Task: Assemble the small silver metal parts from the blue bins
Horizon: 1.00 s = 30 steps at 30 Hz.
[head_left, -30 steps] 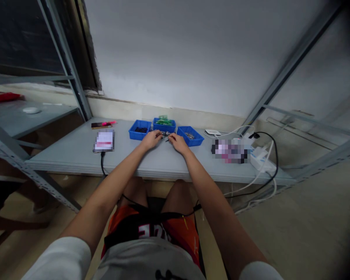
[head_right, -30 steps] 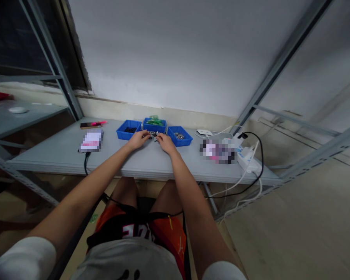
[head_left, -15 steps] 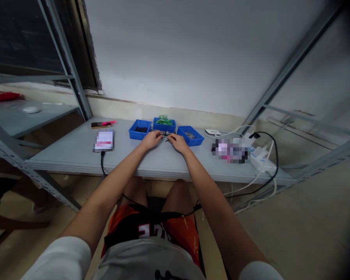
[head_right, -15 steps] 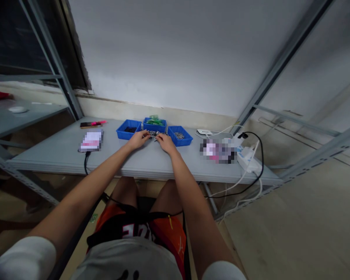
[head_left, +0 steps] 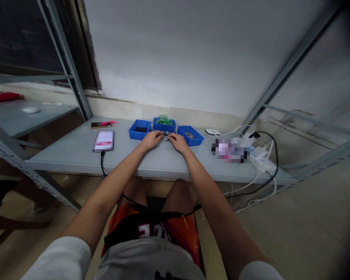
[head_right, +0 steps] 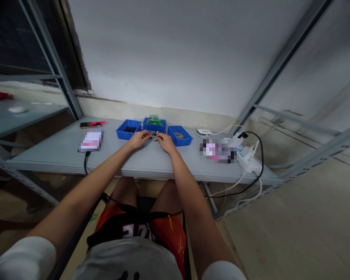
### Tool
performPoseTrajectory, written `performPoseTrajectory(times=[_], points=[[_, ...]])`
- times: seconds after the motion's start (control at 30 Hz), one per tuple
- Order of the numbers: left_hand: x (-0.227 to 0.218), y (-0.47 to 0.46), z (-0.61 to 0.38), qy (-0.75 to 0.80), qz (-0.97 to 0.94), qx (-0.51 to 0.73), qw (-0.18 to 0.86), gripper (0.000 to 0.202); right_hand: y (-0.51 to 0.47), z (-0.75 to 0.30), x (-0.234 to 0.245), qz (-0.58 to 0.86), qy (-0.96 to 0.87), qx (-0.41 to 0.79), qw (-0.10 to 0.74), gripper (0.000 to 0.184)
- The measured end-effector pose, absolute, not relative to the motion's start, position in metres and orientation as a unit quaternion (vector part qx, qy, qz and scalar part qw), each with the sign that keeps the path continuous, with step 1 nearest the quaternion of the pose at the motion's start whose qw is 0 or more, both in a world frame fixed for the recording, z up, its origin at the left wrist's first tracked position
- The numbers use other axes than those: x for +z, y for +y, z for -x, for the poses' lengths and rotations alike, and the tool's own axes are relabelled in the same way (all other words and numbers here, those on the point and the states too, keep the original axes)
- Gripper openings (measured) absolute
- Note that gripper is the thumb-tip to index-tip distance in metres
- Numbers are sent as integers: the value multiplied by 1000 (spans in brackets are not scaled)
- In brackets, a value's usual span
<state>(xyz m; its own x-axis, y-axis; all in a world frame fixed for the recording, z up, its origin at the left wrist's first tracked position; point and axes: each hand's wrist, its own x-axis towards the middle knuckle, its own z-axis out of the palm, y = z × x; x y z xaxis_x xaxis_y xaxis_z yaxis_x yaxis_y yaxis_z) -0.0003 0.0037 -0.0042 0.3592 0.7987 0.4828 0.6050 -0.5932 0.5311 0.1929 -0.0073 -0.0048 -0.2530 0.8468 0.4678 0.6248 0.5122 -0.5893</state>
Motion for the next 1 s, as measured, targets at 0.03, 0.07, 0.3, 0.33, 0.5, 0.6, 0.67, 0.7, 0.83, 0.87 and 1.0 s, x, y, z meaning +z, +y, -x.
performPoseTrajectory(times=[0.03, 0.07, 0.3, 0.33, 0.5, 0.6, 0.67, 0.7, 0.83, 0.87, 1.0], points=[[-4, 4, 0, 430, -814, 367, 133, 23, -7, -193, -5, 472, -779, 143, 387, 17], [-5, 5, 1, 427, -816, 368, 133, 23, -7, -193, -5, 471, -779, 143, 387, 17], [-7, 7, 2, 418, -827, 357, 122, 25, -5, -192, -8, 495, -748, 168, 409, 17], [-7, 7, 2, 419, -828, 354, 122, 25, -5, -192, -8, 492, -752, 166, 407, 16], [-8, 8, 2, 424, -823, 358, 120, 24, -7, -193, -5, 472, -779, 141, 388, 17], [-8, 8, 1, 427, -817, 368, 120, 24, -8, -193, -5, 471, -783, 141, 382, 18], [-7, 8, 1, 422, -821, 365, 120, 23, -8, -193, -6, 477, -777, 148, 383, 18], [-7, 7, 1, 418, -824, 363, 120, 23, -8, -193, -6, 482, -770, 154, 387, 18], [-7, 7, 2, 412, -829, 359, 119, 24, -6, -192, -8, 492, -746, 178, 412, 17], [-7, 7, 2, 412, -829, 359, 119, 24, -6, -192, -8, 491, -746, 180, 413, 15], [-8, 9, 1, 412, -832, 352, 123, 25, -5, -193, -9, 484, -755, 171, 409, 11]])
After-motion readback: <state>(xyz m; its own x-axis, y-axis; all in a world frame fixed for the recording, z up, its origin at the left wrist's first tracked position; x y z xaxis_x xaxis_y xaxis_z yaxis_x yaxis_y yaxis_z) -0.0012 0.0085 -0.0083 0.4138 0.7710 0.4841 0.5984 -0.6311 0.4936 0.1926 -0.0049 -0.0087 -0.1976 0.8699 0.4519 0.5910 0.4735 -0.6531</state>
